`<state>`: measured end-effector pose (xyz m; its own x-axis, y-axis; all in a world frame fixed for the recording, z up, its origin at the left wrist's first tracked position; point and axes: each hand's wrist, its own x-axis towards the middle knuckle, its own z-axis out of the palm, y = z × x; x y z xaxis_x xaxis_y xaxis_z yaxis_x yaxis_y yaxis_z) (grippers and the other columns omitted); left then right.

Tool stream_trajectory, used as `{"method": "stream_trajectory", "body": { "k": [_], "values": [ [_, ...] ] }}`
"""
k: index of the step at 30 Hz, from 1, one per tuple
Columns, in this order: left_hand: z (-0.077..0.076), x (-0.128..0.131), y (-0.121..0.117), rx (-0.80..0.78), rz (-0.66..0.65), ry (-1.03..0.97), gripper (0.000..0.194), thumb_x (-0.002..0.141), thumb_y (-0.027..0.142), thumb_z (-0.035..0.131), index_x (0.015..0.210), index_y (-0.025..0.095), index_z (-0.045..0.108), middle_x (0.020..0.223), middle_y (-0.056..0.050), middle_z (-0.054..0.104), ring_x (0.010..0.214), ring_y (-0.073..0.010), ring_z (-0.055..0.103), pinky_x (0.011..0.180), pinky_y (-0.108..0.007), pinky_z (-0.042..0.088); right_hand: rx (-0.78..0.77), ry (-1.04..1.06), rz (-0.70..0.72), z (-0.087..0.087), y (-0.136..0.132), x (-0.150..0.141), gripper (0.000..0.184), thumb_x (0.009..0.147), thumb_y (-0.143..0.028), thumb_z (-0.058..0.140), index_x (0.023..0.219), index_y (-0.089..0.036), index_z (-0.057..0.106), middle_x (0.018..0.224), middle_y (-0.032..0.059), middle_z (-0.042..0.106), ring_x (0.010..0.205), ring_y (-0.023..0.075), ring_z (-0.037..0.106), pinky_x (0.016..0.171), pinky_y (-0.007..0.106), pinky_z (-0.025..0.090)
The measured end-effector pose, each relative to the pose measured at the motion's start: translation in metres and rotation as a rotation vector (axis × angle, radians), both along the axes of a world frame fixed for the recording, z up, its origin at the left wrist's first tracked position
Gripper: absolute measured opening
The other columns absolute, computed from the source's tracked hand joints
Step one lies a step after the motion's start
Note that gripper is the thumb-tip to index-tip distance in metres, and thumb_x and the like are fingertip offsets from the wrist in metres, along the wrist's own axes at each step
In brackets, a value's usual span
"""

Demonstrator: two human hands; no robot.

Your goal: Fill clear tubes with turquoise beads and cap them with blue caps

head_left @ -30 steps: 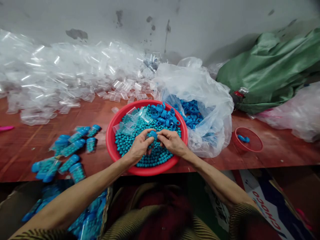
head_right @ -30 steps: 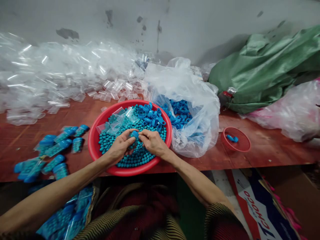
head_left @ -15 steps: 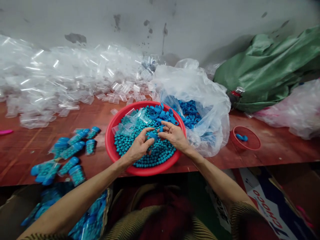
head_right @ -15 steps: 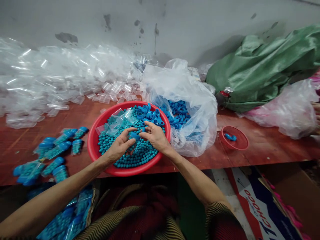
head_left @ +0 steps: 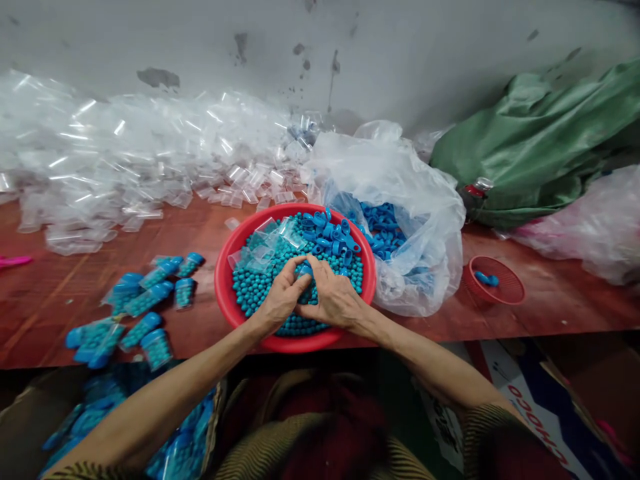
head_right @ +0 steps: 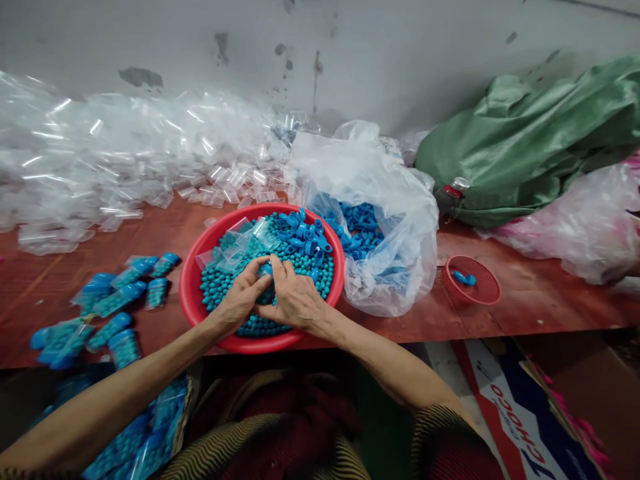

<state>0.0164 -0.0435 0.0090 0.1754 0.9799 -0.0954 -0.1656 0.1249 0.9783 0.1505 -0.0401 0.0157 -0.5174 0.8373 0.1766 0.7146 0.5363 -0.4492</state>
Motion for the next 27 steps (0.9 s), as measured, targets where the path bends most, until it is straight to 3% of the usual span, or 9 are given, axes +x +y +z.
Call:
{"method": "stream_trajectory", "body": {
  "k": [6, 9, 12, 15, 17, 20, 22, 25, 27],
  "values": [
    [0.0, -0.002, 0.001, -0.03, 0.009, -0.084, 0.043, 0.075, 0.037, 0.064, 0.111, 0.02, 0.048, 0.086, 0.002, 0.059, 0.075, -0.0086, 0.055, 0.072, -0.02, 0.045, -0.045, 0.129, 0.049, 0.0, 0.005, 0.001, 0.082, 0.071, -0.039, 0.066, 0.138, -0.008, 0.028, 0.122, 0.0213, 0.051, 0.105, 0.0311, 0.056, 0.078, 0.044, 0.052],
    [-0.001, -0.005, 0.002, -0.059, -0.049, -0.046, 0.053, 0.075, 0.042, 0.064, 0.119, 0.019, 0.045, 0.067, 0.005, 0.057, 0.055, -0.0076, 0.053, 0.053, -0.019, 0.043, -0.135, 0.225, 0.092, 0.003, 0.01, 0.008, 0.067, 0.081, -0.038, 0.058, 0.137, -0.011, 0.034, 0.122, 0.0179, 0.054, 0.106, 0.0265, 0.056, 0.085, 0.043, 0.049],
    [0.001, -0.006, 0.0, -0.08, -0.158, -0.006, 0.064, 0.078, 0.045, 0.06, 0.129, 0.019, 0.034, 0.052, 0.009, 0.049, 0.038, -0.0082, 0.047, 0.038, -0.019, 0.036, -0.198, 0.391, 0.064, 0.006, 0.015, 0.014, 0.037, 0.092, -0.029, 0.04, 0.125, -0.017, 0.052, 0.107, 0.0094, 0.064, 0.09, 0.0181, 0.062, 0.08, 0.034, 0.049],
    [0.003, -0.006, -0.002, -0.043, -0.191, 0.012, 0.066, 0.079, 0.043, 0.059, 0.132, 0.018, 0.03, 0.053, 0.009, 0.05, 0.038, -0.01, 0.051, 0.038, -0.02, 0.04, -0.257, 0.538, -0.014, 0.006, 0.018, 0.016, 0.029, 0.092, -0.027, 0.04, 0.11, -0.019, 0.062, 0.088, 0.0028, 0.067, 0.066, 0.0123, 0.061, 0.067, 0.027, 0.049],
    [0.003, -0.005, -0.003, -0.015, -0.187, 0.023, 0.063, 0.08, 0.042, 0.058, 0.133, 0.019, 0.031, 0.055, 0.008, 0.049, 0.038, -0.0092, 0.05, 0.037, -0.02, 0.039, -0.298, 0.584, -0.054, 0.004, 0.018, 0.016, 0.026, 0.091, -0.029, 0.044, 0.104, -0.019, 0.063, 0.079, 0.0005, 0.066, 0.061, 0.0114, 0.061, 0.063, 0.025, 0.049],
    [0.001, -0.006, -0.004, -0.004, -0.179, 0.022, 0.06, 0.081, 0.041, 0.057, 0.133, 0.022, 0.034, 0.056, 0.008, 0.05, 0.037, -0.008, 0.049, 0.034, -0.018, 0.034, -0.291, 0.558, -0.078, 0.003, 0.015, 0.017, 0.028, 0.092, -0.032, 0.042, 0.103, -0.018, 0.063, 0.075, 0.0009, 0.065, 0.064, 0.0125, 0.062, 0.066, 0.026, 0.049],
    [-0.001, -0.006, -0.003, -0.024, -0.166, -0.004, 0.059, 0.08, 0.041, 0.058, 0.131, 0.022, 0.036, 0.056, 0.008, 0.05, 0.037, -0.0069, 0.047, 0.034, -0.018, 0.031, -0.246, 0.457, -0.022, 0.004, 0.011, 0.018, 0.032, 0.089, -0.035, 0.047, 0.113, -0.016, 0.058, 0.088, 0.0052, 0.066, 0.076, 0.0159, 0.063, 0.071, 0.029, 0.049],
    [-0.002, -0.004, -0.002, -0.058, -0.099, -0.066, 0.056, 0.077, 0.04, 0.062, 0.125, 0.022, 0.041, 0.064, 0.006, 0.054, 0.044, -0.0048, 0.046, 0.042, -0.017, 0.035, -0.159, 0.197, 0.063, 0.008, 0.004, 0.017, 0.067, 0.076, -0.041, 0.064, 0.132, -0.013, 0.04, 0.116, 0.0159, 0.058, 0.095, 0.0254, 0.061, 0.074, 0.037, 0.05],
    [-0.001, -0.003, -0.001, -0.065, -0.048, -0.074, 0.05, 0.074, 0.039, 0.065, 0.117, 0.021, 0.045, 0.074, 0.005, 0.057, 0.053, -0.0051, 0.05, 0.051, -0.018, 0.04, -0.095, 0.07, 0.049, 0.008, 0.0, 0.013, 0.076, 0.073, -0.042, 0.066, 0.135, -0.013, 0.034, 0.121, 0.0184, 0.053, 0.097, 0.0279, 0.06, 0.071, 0.038, 0.051]
  ]
}}
